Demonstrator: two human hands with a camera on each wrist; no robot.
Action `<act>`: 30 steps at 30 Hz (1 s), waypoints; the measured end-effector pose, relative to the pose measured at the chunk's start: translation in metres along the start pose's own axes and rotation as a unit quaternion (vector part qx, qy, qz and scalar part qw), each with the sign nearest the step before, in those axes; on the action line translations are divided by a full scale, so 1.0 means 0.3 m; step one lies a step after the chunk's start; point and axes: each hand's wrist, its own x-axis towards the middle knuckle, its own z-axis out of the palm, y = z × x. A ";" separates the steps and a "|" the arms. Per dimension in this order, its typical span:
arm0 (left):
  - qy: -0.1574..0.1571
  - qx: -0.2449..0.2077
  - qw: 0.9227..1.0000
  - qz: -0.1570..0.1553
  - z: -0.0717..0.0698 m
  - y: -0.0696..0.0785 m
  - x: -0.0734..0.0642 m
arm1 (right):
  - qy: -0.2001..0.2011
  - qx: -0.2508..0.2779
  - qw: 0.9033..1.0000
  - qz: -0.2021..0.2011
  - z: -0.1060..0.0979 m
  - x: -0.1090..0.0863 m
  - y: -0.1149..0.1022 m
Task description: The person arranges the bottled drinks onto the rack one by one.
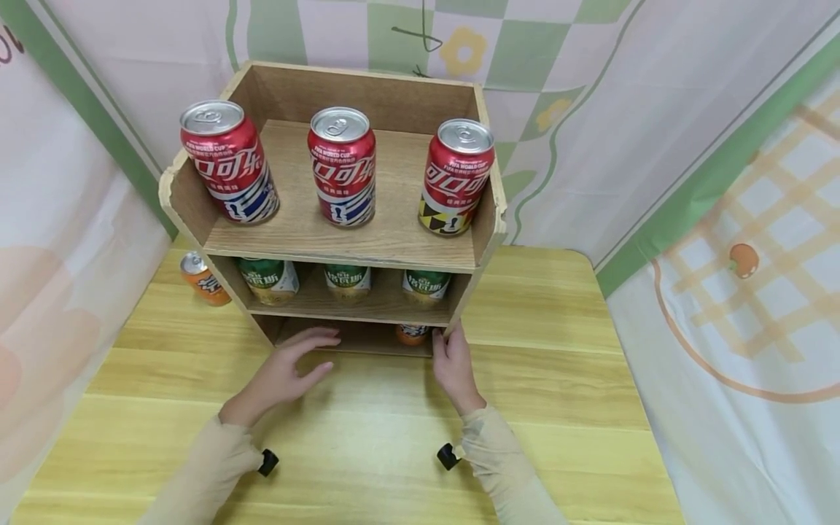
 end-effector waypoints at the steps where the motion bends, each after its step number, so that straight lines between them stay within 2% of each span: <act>1: 0.006 -0.001 1.000 0.005 -0.011 -0.002 -0.014 | 0.000 -0.002 1.000 -0.002 -0.002 0.000 -0.001; 5: 0.042 -0.008 0.999 0.006 -0.057 -0.006 -0.080 | 0.003 -0.004 1.000 -0.008 0.004 -0.003 0.006; 8: 0.098 -0.037 0.994 0.019 -0.088 -0.012 -0.115 | 0.005 0.001 1.000 -0.005 0.005 -0.002 0.010; 10: 0.146 -0.056 0.987 0.042 -0.109 -0.021 -0.131 | 0.005 0.001 1.000 -0.005 0.006 -0.001 0.011; 13: 0.214 -0.070 0.971 0.079 -0.141 -0.035 -0.145 | 0.006 -0.002 1.000 -0.009 0.005 -0.001 0.010; 15: 0.249 -0.074 0.961 0.096 -0.160 -0.044 -0.149 | 0.006 -0.005 1.000 -0.009 0.004 -0.002 0.010; 17: 0.271 -0.077 0.954 0.101 -0.178 -0.052 -0.154 | 0.006 -0.005 1.000 -0.008 0.004 -0.002 0.008; 20: 0.300 -0.082 0.945 0.098 -0.201 -0.068 -0.165 | 0.009 -0.006 1.000 -0.002 0.005 -0.002 0.003; 23: 0.326 -0.083 0.939 0.079 -0.227 -0.083 -0.173 | 0.012 -0.009 1.000 0.003 0.007 -0.004 -0.015; 30: 0.370 -0.077 0.925 0.035 -0.312 -0.096 -0.166 | 0.001 -0.014 1.000 -0.002 -0.001 -0.020 -0.137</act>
